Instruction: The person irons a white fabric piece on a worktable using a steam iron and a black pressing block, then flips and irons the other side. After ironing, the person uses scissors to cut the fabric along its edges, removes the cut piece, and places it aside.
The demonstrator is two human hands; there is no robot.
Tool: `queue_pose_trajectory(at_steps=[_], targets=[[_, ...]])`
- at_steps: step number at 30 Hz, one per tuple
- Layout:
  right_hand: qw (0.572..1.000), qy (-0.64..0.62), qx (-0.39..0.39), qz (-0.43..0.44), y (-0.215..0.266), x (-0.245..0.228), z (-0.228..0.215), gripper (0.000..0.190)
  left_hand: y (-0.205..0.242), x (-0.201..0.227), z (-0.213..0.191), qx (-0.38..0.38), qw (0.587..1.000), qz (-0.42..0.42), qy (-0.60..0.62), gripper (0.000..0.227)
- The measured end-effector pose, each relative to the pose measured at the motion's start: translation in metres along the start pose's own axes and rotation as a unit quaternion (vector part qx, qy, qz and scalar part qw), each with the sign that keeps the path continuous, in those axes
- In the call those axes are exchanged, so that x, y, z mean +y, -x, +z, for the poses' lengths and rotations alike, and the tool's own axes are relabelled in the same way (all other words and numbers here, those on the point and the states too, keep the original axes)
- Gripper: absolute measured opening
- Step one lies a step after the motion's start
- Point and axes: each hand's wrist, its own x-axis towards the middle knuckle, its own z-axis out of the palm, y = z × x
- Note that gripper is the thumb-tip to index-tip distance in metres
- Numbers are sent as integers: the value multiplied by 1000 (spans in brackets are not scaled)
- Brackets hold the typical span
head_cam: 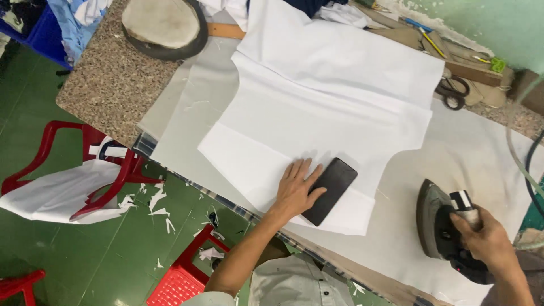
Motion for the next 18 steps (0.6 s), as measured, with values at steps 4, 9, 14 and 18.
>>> queue_pose_trajectory(at_steps=[4,9,14,18], targets=[[994,69,64,-48,16,-75,11,52,-8,-94,-34,-105,989,-47,-88,67],[980,168,44,-96,82,-247,46,63,1,-220,-92,-38,974,-135,-177,61],[854,236,72,-457,96,-351,145,52,53,-236,-157,305,891,-239,-238,39],[794,243,7,-558,84,-408,226,49,76,-99,-55,312,932,-132,-130,29]])
